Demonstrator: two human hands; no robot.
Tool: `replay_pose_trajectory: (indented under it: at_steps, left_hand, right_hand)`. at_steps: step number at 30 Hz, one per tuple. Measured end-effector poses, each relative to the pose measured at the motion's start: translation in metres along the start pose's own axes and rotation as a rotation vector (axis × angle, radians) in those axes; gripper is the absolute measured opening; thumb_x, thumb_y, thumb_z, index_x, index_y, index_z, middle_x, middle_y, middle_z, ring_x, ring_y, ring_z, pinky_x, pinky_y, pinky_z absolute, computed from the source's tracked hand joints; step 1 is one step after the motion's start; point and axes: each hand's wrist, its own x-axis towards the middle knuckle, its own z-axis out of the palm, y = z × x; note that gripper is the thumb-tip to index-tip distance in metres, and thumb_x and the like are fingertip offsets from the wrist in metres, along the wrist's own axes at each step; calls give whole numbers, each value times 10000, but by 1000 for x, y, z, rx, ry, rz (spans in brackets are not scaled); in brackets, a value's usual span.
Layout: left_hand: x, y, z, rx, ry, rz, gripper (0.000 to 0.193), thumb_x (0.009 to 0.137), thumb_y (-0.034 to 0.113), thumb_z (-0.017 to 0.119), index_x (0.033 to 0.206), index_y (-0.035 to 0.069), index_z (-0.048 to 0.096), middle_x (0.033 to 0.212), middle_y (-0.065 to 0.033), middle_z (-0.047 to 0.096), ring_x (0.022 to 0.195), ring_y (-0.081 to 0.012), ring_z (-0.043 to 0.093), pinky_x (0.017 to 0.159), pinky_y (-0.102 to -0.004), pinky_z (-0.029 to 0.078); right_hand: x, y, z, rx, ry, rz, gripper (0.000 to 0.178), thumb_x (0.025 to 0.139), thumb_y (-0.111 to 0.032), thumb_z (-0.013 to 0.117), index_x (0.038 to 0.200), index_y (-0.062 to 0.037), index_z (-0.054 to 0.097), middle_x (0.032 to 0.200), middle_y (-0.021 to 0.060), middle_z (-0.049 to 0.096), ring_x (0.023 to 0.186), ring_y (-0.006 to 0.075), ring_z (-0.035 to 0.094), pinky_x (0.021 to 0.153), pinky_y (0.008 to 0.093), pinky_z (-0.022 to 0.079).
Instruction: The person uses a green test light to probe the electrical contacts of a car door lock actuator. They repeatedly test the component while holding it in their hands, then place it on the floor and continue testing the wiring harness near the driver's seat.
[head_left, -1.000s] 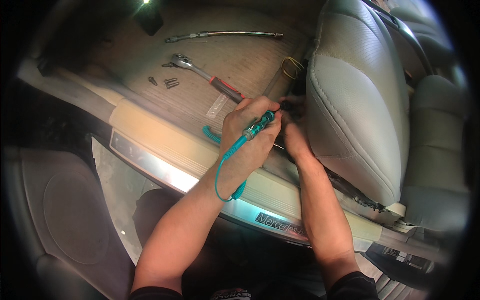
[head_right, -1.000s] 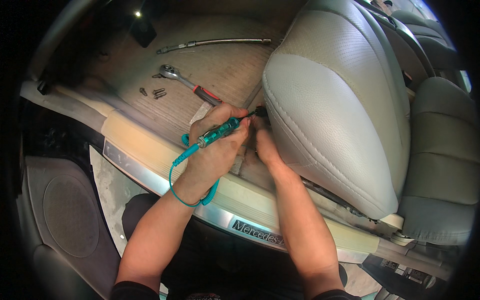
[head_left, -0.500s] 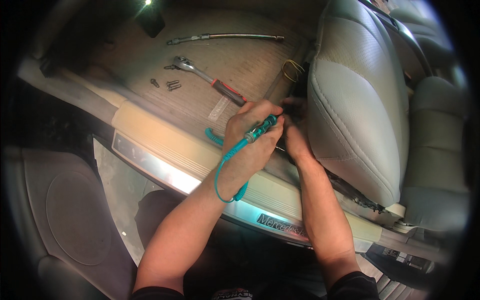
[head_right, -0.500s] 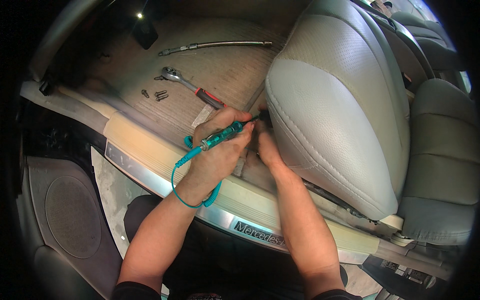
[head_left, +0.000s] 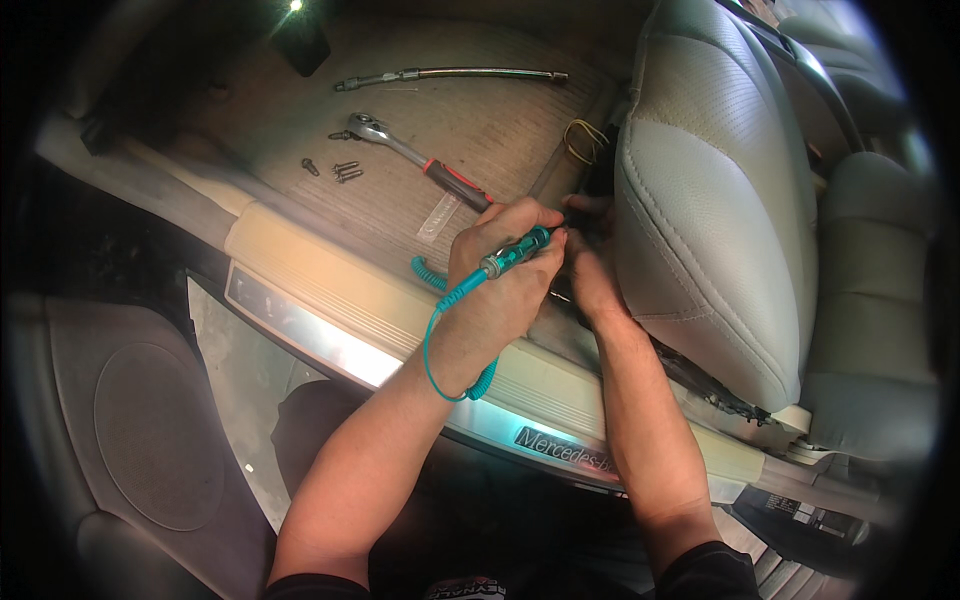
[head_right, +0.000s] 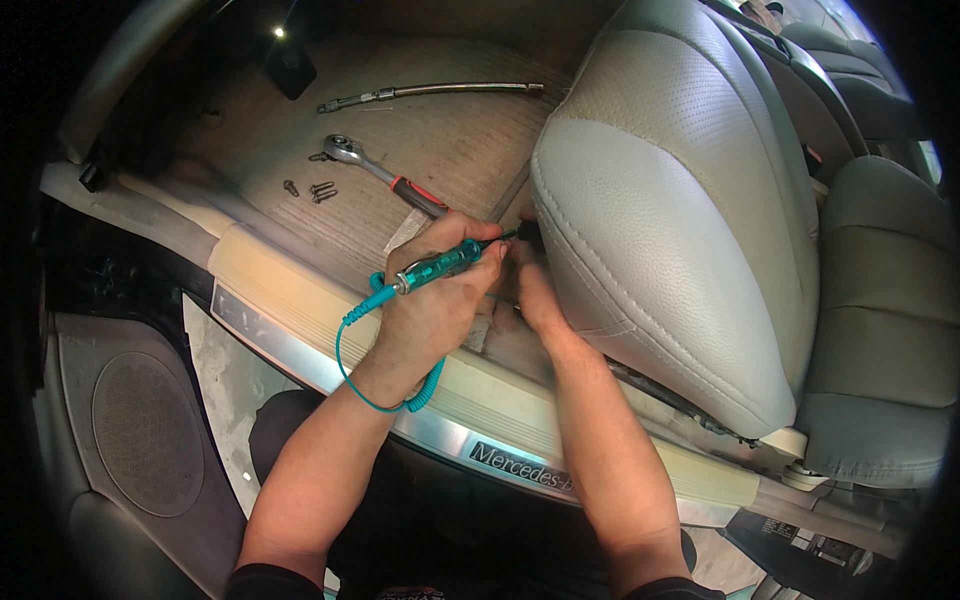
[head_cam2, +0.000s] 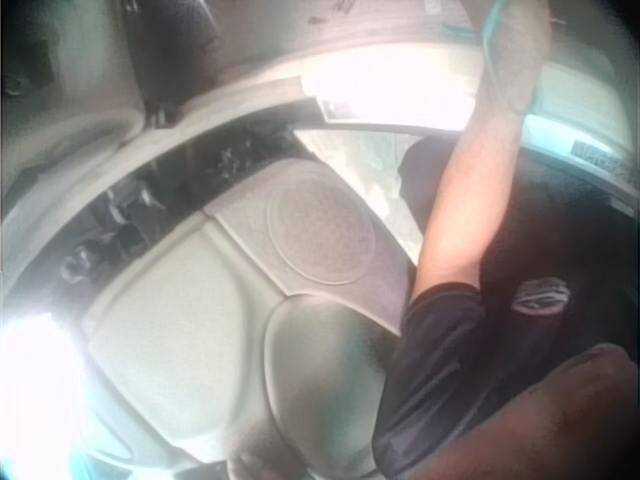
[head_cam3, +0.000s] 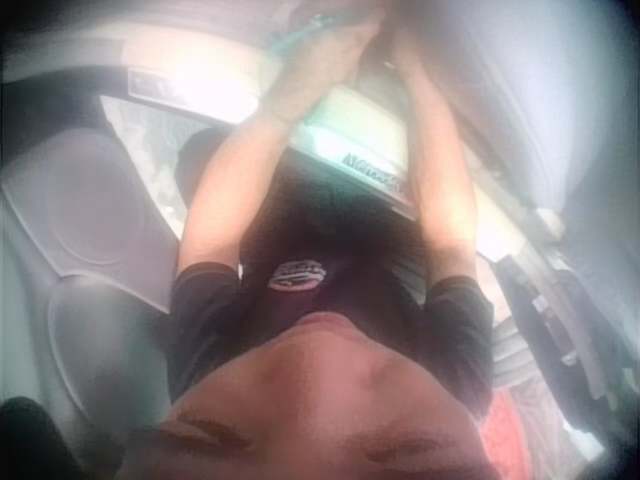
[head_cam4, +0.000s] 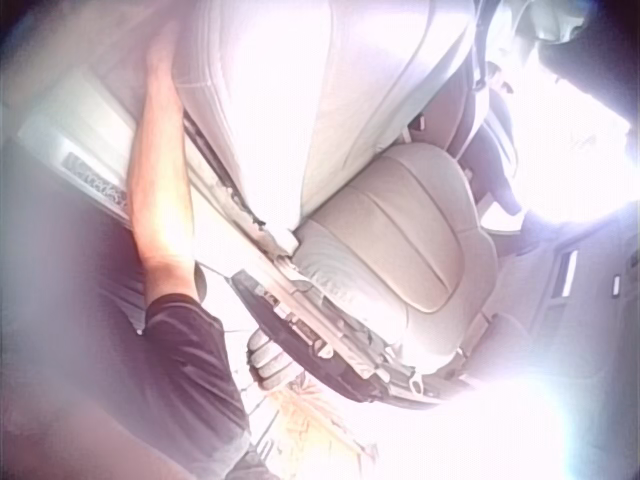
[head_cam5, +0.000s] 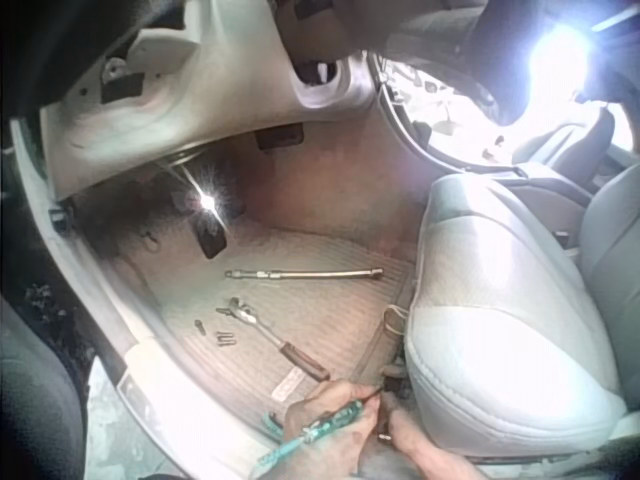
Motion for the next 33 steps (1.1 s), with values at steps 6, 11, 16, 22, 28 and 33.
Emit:
replay_pose_trajectory:
  at_steps: [6, 11, 16, 22, 28, 33]
  left_hand:
    - [0, 6, 0, -125, 6, -146, 126, 885, 40, 731, 998, -3, 693, 910, -177, 688, 806, -275, 703, 713, -361, 559]
    - [-2, 6, 1, -117, 29, -86, 126, 884, 37, 732, 1001, 2, 698, 933, -173, 687, 788, -251, 699, 714, -340, 552]
    - [-3, 11, 0, -103, 62, -70, 130, 879, 30, 735, 999, -4, 699, 927, -178, 688, 775, -251, 705, 707, -339, 554]
    - [-1, 8, -2, -97, 28, -50, 133, 876, 30, 736, 1000, -5, 703, 919, -183, 689, 787, -272, 715, 712, -352, 562]
    - [-1, 6, 1, -97, 14, -56, 137, 881, 46, 734, 1004, -5, 702, 920, -190, 687, 798, -286, 711, 714, -360, 559]
    - [-1, 3, 3, -105, 36, -45, 135, 886, 52, 734, 1004, -5, 701, 911, -191, 681, 805, -280, 705, 720, -354, 554]
  right_hand:
    - [1, 1, 0, 48, -5, 9, 316, 876, 29, 655, 1183, -42, 639, 1148, 109, 655, 1096, 230, 621, 991, 357, 489]
    - [0, -11, -2, 165, -29, 112, 312, 874, 39, 643, 1170, -57, 637, 1140, 98, 651, 1075, 218, 619, 978, 350, 492]
    - [0, -9, 0, 207, -24, 121, 312, 876, 45, 637, 1171, -59, 632, 1146, 95, 649, 1080, 212, 620, 981, 349, 490]
    - [1, -4, 0, 108, -15, 59, 325, 860, 55, 628, 1166, -53, 637, 1151, 99, 651, 1098, 218, 619, 986, 352, 490]
    - [2, 5, 1, 41, 12, -15, 339, 827, 42, 636, 1151, -56, 653, 1128, 103, 655, 1092, 230, 626, 991, 355, 493]
    - [0, 0, 1, 40, 10, -6, 335, 834, 37, 646, 1156, -55, 659, 1119, 104, 663, 1081, 231, 630, 983, 355, 499]
